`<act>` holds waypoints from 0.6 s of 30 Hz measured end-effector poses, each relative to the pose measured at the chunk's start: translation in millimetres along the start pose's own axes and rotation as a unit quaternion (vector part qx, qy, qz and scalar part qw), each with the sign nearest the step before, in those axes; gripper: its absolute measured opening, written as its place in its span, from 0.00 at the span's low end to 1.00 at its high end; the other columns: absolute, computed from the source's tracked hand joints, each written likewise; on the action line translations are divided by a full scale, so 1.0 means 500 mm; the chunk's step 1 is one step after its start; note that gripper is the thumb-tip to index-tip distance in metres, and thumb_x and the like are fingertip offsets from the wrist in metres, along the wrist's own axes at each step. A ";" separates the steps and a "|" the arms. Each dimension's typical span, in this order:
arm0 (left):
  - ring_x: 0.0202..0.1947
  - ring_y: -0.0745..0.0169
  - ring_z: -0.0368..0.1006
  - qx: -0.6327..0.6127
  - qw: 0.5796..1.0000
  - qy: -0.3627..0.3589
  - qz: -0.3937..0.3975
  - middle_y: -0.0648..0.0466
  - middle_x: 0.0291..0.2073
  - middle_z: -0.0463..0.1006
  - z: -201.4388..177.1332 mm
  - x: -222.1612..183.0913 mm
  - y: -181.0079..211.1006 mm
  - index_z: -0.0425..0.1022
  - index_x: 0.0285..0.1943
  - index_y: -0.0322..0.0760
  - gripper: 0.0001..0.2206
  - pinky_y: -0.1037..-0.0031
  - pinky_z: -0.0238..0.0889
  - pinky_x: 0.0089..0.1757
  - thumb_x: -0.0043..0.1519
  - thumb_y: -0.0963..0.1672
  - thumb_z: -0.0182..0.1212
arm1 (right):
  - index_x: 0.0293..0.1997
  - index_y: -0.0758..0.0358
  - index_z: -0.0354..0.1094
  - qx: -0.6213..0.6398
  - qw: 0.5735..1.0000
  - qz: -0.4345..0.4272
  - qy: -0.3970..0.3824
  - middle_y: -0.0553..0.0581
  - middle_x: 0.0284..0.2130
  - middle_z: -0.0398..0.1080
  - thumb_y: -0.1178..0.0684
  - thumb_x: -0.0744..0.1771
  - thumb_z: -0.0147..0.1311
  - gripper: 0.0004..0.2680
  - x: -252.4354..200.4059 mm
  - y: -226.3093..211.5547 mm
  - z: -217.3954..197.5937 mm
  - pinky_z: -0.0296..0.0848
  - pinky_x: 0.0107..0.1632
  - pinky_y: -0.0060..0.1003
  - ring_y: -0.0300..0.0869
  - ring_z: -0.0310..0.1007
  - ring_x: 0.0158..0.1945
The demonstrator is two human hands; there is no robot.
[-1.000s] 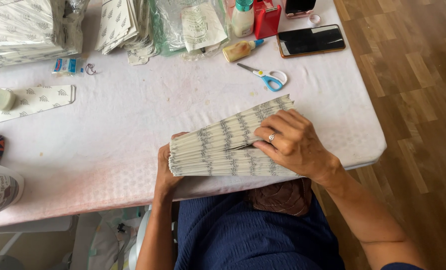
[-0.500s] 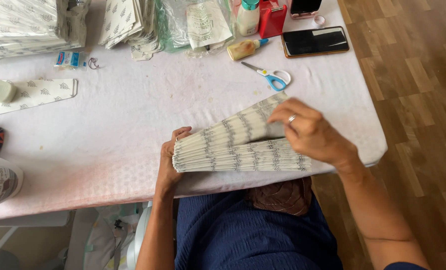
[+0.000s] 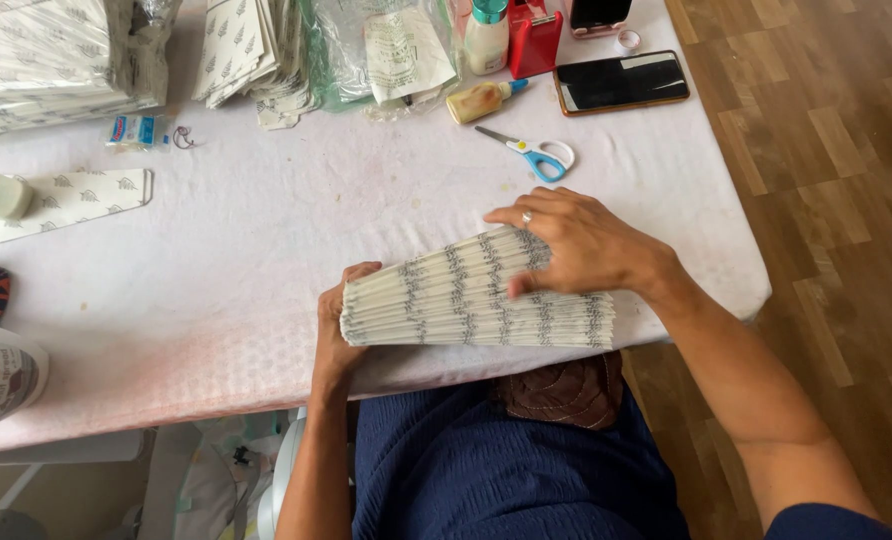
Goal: Counting and stacking printed paper bags on a work table in a factory setting.
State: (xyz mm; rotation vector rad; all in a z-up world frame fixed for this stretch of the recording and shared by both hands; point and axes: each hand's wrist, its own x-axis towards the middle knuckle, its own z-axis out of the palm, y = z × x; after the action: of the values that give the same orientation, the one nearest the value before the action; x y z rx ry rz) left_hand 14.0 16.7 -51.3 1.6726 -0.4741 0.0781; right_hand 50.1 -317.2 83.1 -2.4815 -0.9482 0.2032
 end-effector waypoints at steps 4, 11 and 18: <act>0.38 0.47 0.75 0.032 0.999 0.036 -0.007 0.41 0.30 0.79 0.017 0.006 0.033 0.75 0.46 0.29 0.16 0.54 0.67 0.45 0.50 0.40 0.70 | 0.64 0.67 0.62 -0.061 0.997 -0.035 0.014 0.63 0.46 0.71 0.12 0.49 0.59 0.49 -0.061 -0.053 0.002 0.67 0.62 0.52 0.54 0.71 0.54; 0.28 0.58 0.65 0.056 0.995 0.085 -0.004 0.43 0.22 0.70 0.029 0.025 0.072 0.73 0.36 0.28 0.08 0.63 0.65 0.34 0.48 0.37 0.60 | 0.67 0.66 0.56 -0.143 0.986 -0.020 0.082 0.62 0.51 0.66 0.32 0.53 0.72 0.42 -0.093 -0.061 0.030 0.65 0.60 0.54 0.55 0.70 0.55; 0.69 0.40 0.57 -0.058 0.996 -0.035 -0.064 0.34 0.67 0.63 -0.003 0.018 0.105 0.44 0.79 0.33 0.63 0.44 0.46 0.67 0.35 0.57 0.76 | 0.56 0.69 0.70 -0.032 0.990 -0.057 0.128 0.60 0.39 0.73 0.55 0.57 0.65 0.22 -0.076 -0.010 0.033 0.71 0.49 0.46 0.53 0.74 0.43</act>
State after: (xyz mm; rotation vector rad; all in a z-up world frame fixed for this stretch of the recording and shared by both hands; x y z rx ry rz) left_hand 4.4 11.6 0.9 1.5916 -0.4149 -0.1001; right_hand 13.8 -332.6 69.9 -2.4260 -0.9954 -0.1814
